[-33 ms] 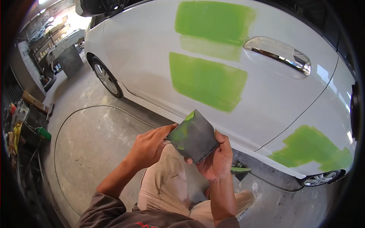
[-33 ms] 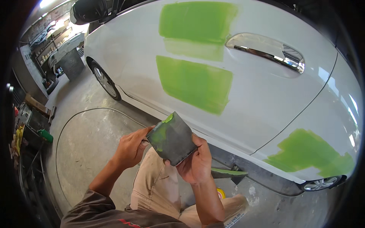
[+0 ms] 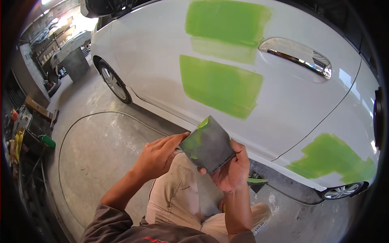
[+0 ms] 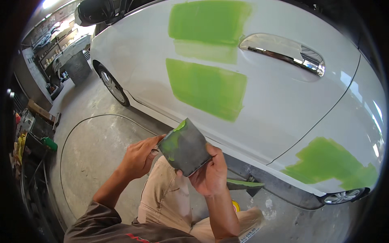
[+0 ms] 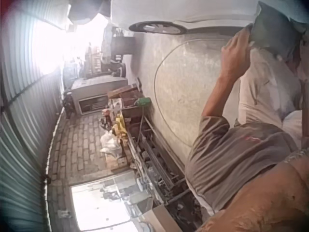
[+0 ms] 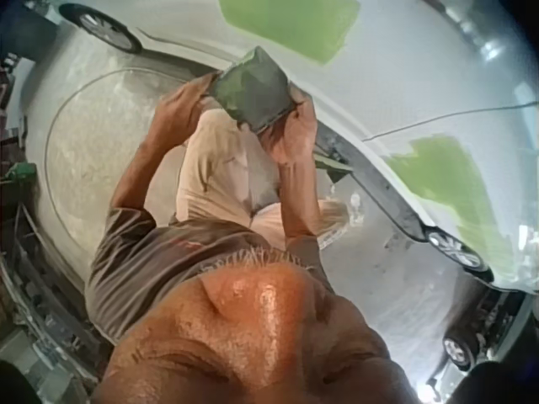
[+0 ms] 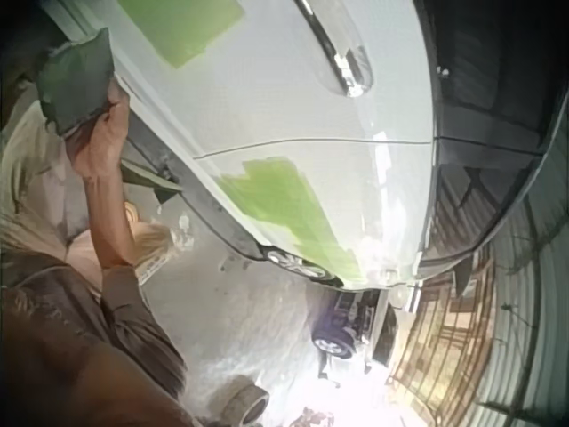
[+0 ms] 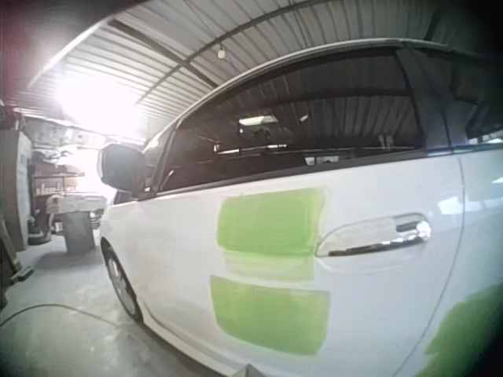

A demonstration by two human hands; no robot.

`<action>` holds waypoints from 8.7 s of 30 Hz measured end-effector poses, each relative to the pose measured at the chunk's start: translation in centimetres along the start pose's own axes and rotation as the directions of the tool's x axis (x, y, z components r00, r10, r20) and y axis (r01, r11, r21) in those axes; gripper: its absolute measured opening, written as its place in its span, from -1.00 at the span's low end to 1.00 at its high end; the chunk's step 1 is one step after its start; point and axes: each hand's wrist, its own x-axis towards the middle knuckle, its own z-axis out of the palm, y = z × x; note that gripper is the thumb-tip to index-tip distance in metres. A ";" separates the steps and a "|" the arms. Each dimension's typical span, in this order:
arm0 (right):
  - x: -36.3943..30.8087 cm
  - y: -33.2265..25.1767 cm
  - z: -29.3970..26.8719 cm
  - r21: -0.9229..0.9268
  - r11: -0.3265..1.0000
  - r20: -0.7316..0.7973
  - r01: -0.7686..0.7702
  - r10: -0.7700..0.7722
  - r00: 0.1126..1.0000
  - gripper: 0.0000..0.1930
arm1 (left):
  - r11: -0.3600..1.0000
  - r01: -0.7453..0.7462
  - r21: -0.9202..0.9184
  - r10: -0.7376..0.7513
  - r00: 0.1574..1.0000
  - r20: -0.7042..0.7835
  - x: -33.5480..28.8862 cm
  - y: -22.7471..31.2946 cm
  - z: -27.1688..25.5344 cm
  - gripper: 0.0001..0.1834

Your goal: Sanding and smoothing green body filler on a white car door using hand tools.

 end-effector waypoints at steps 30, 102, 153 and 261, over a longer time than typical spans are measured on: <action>26.7 -4.4 16.9 -0.174 -0.792 0.854 -0.586 -0.417 0.310 -0.54 | 0.713 -0.617 0.334 0.598 0.286 -0.749 41.0 -18.7 -15.1 -0.53; 24.0 -4.5 16.9 -0.165 -0.735 0.749 -0.657 -0.527 0.402 -0.50 | 0.789 -0.495 0.365 0.537 0.263 -0.802 44.7 -20.9 -14.5 -0.55; 22.9 -8.8 17.3 -0.238 -0.731 0.789 -0.639 -0.529 0.311 -0.61 | 0.789 -0.493 0.366 0.549 0.300 -0.780 44.4 -20.3 -14.4 -0.56; 17.7 -4.7 10.6 -0.346 -0.736 0.682 -0.582 -0.623 0.383 -0.34 | 0.750 -0.496 0.437 0.572 0.156 -0.805 45.1 -20.2 -14.3 -0.61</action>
